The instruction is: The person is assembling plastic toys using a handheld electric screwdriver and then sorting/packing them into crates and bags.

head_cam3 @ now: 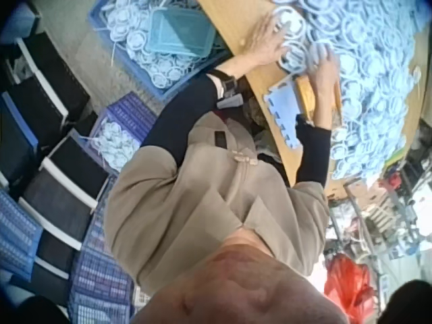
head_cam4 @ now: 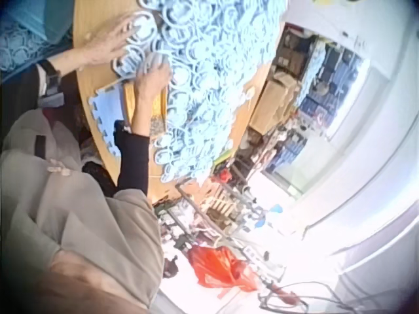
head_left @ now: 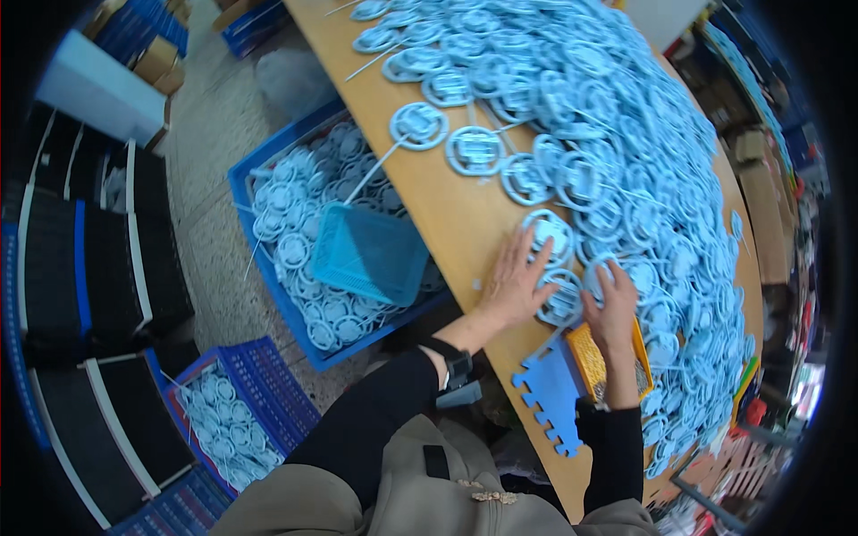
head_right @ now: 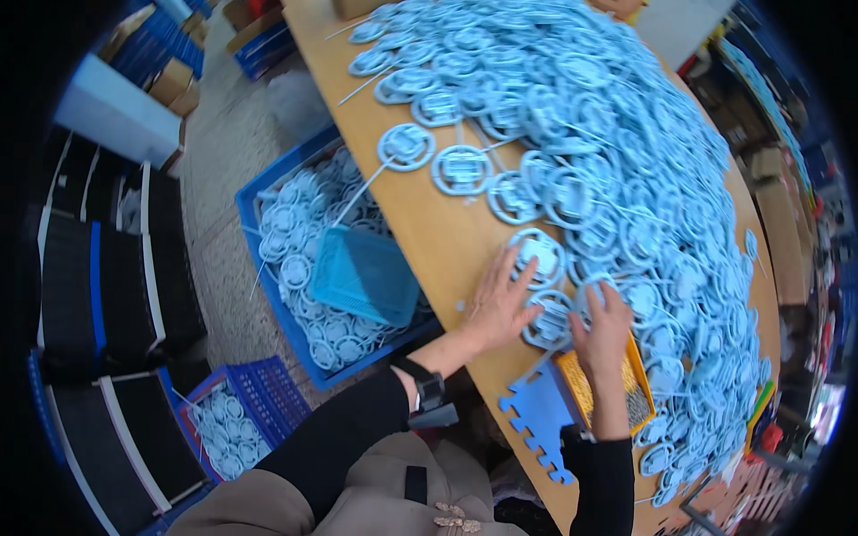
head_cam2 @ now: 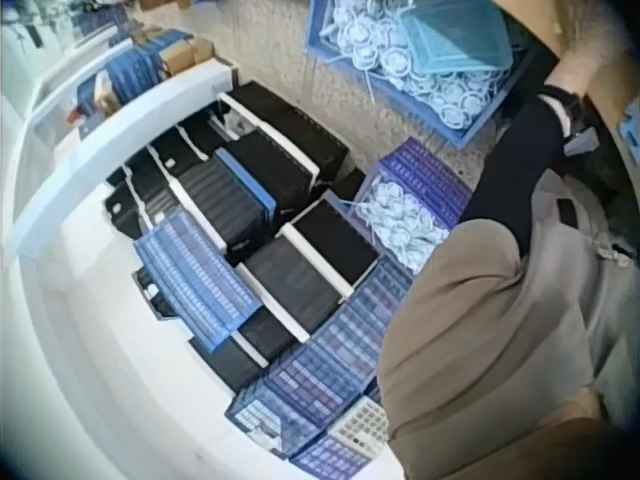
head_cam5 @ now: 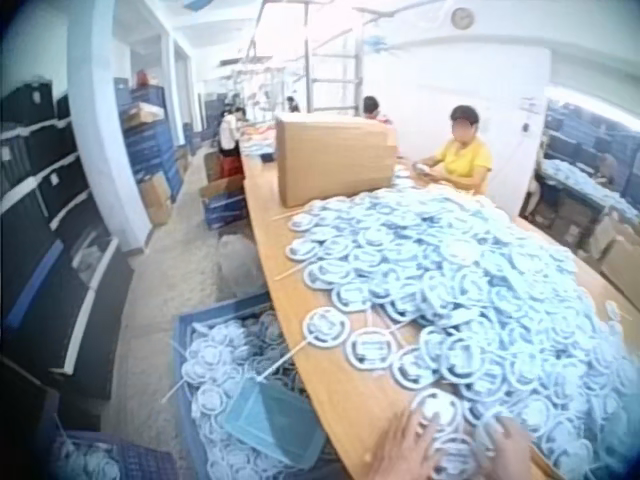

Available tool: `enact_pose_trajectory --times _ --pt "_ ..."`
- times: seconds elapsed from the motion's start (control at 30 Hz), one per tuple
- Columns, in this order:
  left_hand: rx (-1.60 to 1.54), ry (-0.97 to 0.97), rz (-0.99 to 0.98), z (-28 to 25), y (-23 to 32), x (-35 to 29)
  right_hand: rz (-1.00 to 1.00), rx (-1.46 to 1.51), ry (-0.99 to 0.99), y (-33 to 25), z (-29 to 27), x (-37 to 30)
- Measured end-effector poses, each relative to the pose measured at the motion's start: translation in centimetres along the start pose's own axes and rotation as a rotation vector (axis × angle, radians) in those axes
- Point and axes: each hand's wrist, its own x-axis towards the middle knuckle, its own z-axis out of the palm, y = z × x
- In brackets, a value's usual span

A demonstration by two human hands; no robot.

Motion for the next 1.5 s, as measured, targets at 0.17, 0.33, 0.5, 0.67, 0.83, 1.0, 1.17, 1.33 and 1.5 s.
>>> enact_pose_trajectory --times 0.17,0.33,0.5,0.67,0.83,1.0,1.17,1.33,1.5 --pt "-0.105 0.152 -0.116 -9.6 -8.4 -8.1 -0.029 0.503 -0.198 -11.0 -0.3 -2.7" --pt "0.162 0.131 -0.750 -14.9 -23.5 -27.8 -0.004 0.722 -0.687 -22.2 13.4 -8.0" --pt "0.059 -0.060 -1.231 -17.1 -22.3 -46.1 0.829 0.773 -0.580 -21.4 32.3 -7.2" --pt "-0.174 0.199 -1.676 -16.0 -12.9 -60.7 1.190 1.150 -0.854 -22.3 41.5 -3.5" --pt "-0.351 0.231 -1.881 -15.4 -6.7 -65.8 0.974 1.177 -0.938 -27.8 36.0 -3.5" --pt "-0.468 0.438 -1.641 -11.6 -12.6 -72.1 0.734 1.132 -1.105 -35.6 25.0 -7.8" --pt "-0.852 0.601 -1.671 -22.2 -18.2 -72.2 0.563 1.103 -0.988 -41.8 17.9 -8.8" --pt "-0.883 0.555 -1.779 -32.9 -25.4 -76.7 0.706 1.217 -0.348 -47.2 11.6 -4.5" --pt "-0.893 0.510 -1.875 -37.0 -31.2 -80.2 0.844 1.246 0.042 -39.6 9.4 2.6"
